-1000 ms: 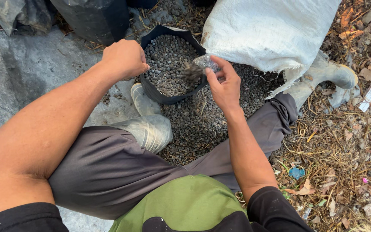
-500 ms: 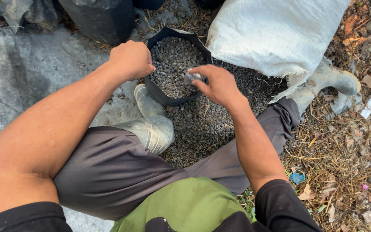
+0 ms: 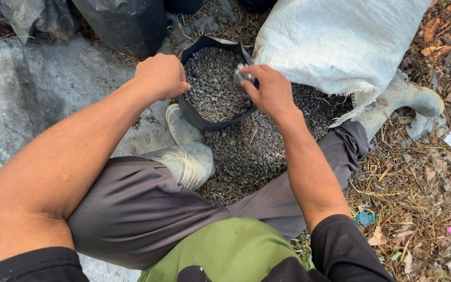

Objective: The person sits on the ground and uses their hands to place small items from a plastic bag into a black container filled with planting medium, repeatedly reaching into the bag and then pressing the items into the medium.

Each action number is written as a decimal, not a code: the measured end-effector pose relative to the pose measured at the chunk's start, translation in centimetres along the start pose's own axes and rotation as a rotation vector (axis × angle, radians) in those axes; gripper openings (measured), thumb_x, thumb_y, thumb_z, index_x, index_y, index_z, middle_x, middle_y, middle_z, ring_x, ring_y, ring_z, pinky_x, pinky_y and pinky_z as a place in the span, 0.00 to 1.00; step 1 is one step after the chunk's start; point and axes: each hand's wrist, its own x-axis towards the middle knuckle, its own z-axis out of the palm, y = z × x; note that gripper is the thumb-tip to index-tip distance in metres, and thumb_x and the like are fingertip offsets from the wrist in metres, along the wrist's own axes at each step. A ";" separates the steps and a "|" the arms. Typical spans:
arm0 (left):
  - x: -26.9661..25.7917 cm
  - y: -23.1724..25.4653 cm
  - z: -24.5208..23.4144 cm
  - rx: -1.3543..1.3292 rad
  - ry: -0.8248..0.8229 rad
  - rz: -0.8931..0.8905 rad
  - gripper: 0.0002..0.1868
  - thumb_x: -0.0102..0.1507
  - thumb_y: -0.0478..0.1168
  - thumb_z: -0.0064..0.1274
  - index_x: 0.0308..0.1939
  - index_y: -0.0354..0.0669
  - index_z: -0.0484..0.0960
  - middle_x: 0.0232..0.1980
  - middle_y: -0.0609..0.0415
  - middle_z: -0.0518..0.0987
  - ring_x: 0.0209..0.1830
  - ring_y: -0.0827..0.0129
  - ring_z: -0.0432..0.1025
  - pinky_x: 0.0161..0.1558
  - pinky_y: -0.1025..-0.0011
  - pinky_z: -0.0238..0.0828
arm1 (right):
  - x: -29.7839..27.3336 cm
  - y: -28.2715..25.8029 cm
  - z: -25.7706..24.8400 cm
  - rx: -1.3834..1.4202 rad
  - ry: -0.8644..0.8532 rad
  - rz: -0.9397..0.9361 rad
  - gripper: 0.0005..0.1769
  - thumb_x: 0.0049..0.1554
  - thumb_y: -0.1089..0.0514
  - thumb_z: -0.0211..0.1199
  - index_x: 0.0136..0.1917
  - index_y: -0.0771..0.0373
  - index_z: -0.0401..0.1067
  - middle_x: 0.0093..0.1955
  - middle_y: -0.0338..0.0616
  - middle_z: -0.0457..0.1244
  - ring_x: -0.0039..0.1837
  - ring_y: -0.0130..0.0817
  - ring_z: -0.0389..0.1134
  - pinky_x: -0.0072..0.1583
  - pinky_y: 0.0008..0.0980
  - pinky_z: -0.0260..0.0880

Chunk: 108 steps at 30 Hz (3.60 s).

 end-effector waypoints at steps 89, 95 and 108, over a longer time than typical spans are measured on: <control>-1.0 1.1 -0.7 0.000 -0.046 -0.057 0.12 0.61 0.54 0.62 0.43 0.57 0.91 0.37 0.51 0.87 0.41 0.56 0.82 0.49 0.57 0.77 | -16.2 2.8 5.0 2.152 0.086 1.009 0.17 0.62 0.49 0.63 0.62 0.55 0.70 0.53 0.48 0.68 0.37 0.24 0.61 0.38 0.24 0.63; -0.8 1.2 -0.5 0.040 -0.019 -0.013 0.12 0.60 0.54 0.64 0.43 0.59 0.92 0.40 0.51 0.86 0.43 0.54 0.80 0.49 0.56 0.76 | -15.6 -0.7 1.1 2.125 0.087 0.823 0.14 0.64 0.50 0.62 0.62 0.53 0.69 0.43 0.38 0.66 0.37 0.24 0.60 0.38 0.25 0.61; -0.8 0.8 -0.5 0.028 -0.050 -0.020 0.11 0.59 0.53 0.65 0.41 0.57 0.91 0.39 0.51 0.87 0.42 0.56 0.81 0.47 0.57 0.77 | -8.8 -0.5 3.4 1.224 0.452 0.547 0.20 0.61 0.61 0.65 0.66 0.65 0.69 0.50 0.41 0.70 0.34 0.19 0.59 0.35 0.21 0.60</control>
